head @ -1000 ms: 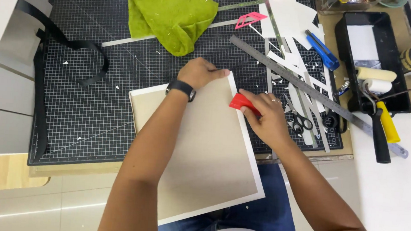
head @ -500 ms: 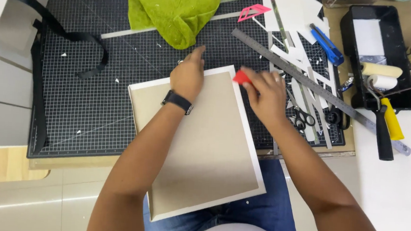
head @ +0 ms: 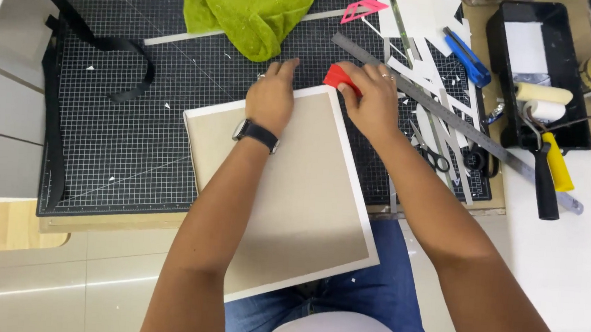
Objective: Applying and smoothing a white adhesive layer onto a board using a squeegee, scissors, and a roller.
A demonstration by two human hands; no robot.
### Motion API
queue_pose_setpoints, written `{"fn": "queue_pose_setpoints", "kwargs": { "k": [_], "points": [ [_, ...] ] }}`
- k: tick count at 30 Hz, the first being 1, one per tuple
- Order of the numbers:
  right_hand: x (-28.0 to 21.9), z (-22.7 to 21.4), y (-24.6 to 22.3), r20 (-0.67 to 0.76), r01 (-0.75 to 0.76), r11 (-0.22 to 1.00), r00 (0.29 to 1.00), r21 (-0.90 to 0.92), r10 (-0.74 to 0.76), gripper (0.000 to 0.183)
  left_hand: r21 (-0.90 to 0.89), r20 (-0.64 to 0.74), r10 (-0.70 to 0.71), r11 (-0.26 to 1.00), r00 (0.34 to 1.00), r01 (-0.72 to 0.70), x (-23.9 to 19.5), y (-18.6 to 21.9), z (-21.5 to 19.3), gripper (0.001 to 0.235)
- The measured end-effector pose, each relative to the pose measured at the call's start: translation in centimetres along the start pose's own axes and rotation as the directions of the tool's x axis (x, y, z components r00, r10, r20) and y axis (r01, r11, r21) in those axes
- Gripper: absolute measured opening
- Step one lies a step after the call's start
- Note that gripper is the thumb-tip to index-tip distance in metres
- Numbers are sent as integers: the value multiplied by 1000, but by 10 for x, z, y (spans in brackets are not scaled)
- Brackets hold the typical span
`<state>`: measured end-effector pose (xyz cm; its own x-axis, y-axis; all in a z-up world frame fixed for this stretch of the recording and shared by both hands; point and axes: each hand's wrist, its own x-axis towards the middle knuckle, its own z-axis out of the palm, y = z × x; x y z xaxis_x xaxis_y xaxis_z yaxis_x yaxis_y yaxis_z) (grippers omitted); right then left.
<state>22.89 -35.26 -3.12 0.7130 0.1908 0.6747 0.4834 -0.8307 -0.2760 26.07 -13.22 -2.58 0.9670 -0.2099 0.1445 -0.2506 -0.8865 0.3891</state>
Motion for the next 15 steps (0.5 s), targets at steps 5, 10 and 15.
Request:
{"fn": "queue_pose_setpoints", "kwargs": {
  "k": [5, 10, 15],
  "points": [
    [-28, -58, -29, 201, -24, 997, 980, 76, 8, 28, -41, -30, 33, 999, 999, -34, 10, -9, 12, 45],
    [-77, -99, -52, 348, -48, 989, 938, 141, -4, 28, -101, -93, 71, 992, 993, -80, 11, -11, 14, 51],
    [-41, -59, -38, 152, 61, 998, 987, -34, -55, 36, -132, -30, 76, 988, 997, -79, 8, -9, 11, 58]
  ]
}}
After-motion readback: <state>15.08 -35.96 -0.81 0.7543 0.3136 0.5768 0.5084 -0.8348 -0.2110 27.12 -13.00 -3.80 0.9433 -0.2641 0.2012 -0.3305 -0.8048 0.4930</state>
